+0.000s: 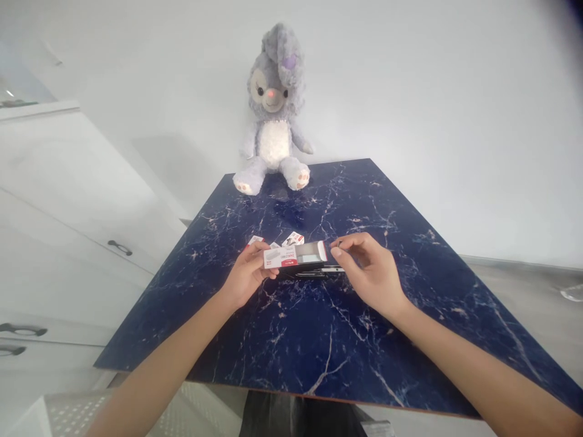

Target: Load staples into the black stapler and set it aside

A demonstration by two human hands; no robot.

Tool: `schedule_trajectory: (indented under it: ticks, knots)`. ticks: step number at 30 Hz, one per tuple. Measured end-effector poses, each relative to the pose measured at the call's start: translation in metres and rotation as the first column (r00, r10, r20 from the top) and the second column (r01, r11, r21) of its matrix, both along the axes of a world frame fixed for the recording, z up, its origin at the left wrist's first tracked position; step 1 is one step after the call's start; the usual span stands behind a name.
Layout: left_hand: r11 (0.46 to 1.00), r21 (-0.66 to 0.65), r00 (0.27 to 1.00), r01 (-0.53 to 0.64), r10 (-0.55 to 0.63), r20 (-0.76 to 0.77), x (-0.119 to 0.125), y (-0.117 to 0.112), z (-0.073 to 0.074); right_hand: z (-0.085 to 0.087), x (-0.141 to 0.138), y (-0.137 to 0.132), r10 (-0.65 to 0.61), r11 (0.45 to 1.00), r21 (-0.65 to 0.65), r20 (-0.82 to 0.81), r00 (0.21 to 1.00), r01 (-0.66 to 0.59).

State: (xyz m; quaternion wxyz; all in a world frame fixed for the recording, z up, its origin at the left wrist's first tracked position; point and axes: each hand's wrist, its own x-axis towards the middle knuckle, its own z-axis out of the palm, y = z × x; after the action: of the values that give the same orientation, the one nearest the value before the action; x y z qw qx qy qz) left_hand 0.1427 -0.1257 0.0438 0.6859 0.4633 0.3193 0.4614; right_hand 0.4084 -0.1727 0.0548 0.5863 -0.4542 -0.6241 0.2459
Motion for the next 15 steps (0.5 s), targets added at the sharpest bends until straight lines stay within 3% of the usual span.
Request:
schedule_trajectory:
  ticks: [3,7,15]
  knots:
    - [0.999,0.017,0.999,0.042,-0.042,0.016,-0.003,-0.001,0.001,-0.002,-0.001,0.004,0.012,0.997,-0.079,0.000,1.000,-0.012]
    - [0.981,0.005,0.981,0.193,-0.193,-0.025,-0.005,-0.006,0.001,-0.003,-0.003,0.003,0.104,0.984,-0.141,-0.041,0.994,-0.109]
    - [0.946,0.022,0.945,0.325,-0.325,0.019,-0.006,-0.010,0.004,0.003,-0.004,-0.004,0.179,0.976,-0.129,0.032,0.983,-0.174]
